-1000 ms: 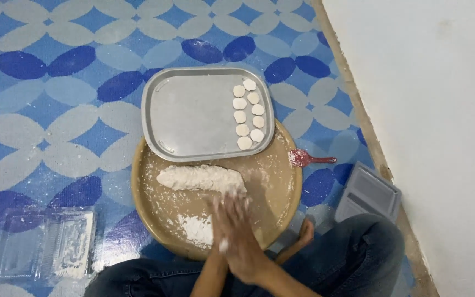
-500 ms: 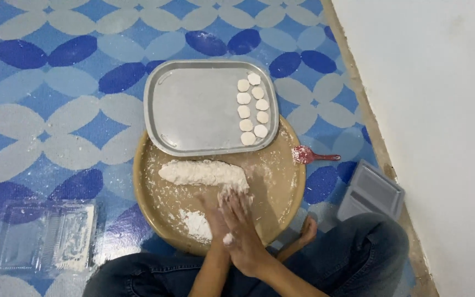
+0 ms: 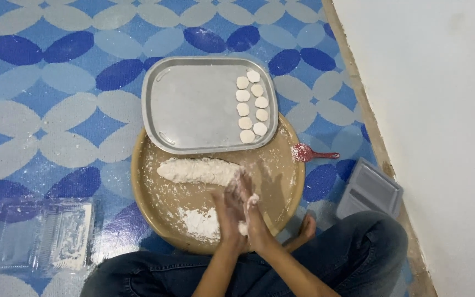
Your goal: Forming small balls from a large mass of dough and placing them on a metal tray.
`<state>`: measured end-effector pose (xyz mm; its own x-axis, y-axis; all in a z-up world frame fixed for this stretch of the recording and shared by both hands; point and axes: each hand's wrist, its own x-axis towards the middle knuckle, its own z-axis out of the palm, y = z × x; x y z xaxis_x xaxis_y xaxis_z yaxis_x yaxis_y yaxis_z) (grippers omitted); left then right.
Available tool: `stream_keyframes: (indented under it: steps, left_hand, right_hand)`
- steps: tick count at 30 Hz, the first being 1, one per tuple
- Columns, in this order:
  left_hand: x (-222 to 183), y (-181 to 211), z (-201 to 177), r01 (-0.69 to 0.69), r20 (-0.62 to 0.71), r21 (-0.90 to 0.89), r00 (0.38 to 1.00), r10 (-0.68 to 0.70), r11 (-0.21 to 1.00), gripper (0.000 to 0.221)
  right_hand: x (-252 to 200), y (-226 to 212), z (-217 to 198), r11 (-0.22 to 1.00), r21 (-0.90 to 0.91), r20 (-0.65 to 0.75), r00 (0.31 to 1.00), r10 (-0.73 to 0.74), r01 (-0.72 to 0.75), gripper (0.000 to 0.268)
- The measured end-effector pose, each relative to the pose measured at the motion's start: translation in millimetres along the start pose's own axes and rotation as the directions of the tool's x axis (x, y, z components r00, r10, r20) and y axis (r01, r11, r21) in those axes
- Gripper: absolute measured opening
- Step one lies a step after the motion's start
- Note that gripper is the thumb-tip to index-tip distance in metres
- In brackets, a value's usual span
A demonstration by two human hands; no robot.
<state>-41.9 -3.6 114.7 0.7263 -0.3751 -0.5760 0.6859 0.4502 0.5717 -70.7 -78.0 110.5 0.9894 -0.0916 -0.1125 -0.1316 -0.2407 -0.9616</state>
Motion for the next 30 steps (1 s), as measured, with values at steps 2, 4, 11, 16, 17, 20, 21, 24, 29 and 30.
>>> stream_keyframes:
  steps: [2,4,11,16,17,20,21,24,29,30]
  left_hand:
    - [17.6,-1.8,-18.1,0.0,-0.161,-0.63,0.978,-0.131,0.777,0.096]
    - [15.1,4.1,-26.6,0.046,-0.056,-0.714,0.991,-0.122,0.698,0.1]
    - [30.8,1.4,-45.6,-0.061,0.017,-0.642,0.996,0.093,0.765,0.108]
    - [10.6,52.6,-26.6,-0.226,-0.297,-0.566,0.953,0.06,0.793,0.085]
    - [8.1,63.6,-25.9,-0.271,-0.361,-0.467,0.927,0.098,0.841,0.078]
    - [17.6,76.9,-62.7,-0.335,-0.482,-0.515,0.874,0.057,0.789,0.04]
    - [12.9,84.8,-63.0,-0.337,-0.484,-0.512,0.873,0.058,0.79,0.04]
    - [5.4,100.1,-64.0,-0.349,-0.479,-0.255,0.855,0.196,0.902,0.047]
    - [17.9,84.4,-82.4,-0.434,-0.507,-0.232,0.818,0.273,0.87,0.045]
    - [18.7,83.6,-80.3,-0.434,-0.507,-0.231,0.818,0.273,0.871,0.045]
  right_hand:
    - [-11.9,7.3,7.2,0.932,0.358,0.129,0.992,0.007,-0.054,0.084]
    - [-3.9,3.5,5.8,0.918,0.398,0.103,0.994,-0.045,0.0,0.087]
    - [-18.0,-39.5,-26.3,0.989,-0.147,0.305,0.951,0.047,-0.002,0.048]
    - [-21.7,-19.8,-28.4,0.915,0.022,0.028,0.915,0.402,-0.403,0.043]
    - [-18.6,-18.4,-30.4,0.859,0.205,-0.023,0.875,0.483,-0.469,0.05]
    - [-14.1,15.1,-50.7,0.934,0.004,-0.046,0.933,0.358,-0.358,0.067]
    - [-13.0,9.2,-47.5,0.933,0.007,-0.044,0.932,0.358,-0.359,0.067]
    - [-11.8,8.5,-39.8,0.824,-0.098,0.222,0.795,0.565,-0.558,0.101]
    - [-13.9,30.7,-21.2,0.772,-0.616,0.39,0.912,0.13,0.154,0.073]
    - [-11.7,25.4,-19.5,0.773,-0.616,0.389,0.912,0.129,0.153,0.073]
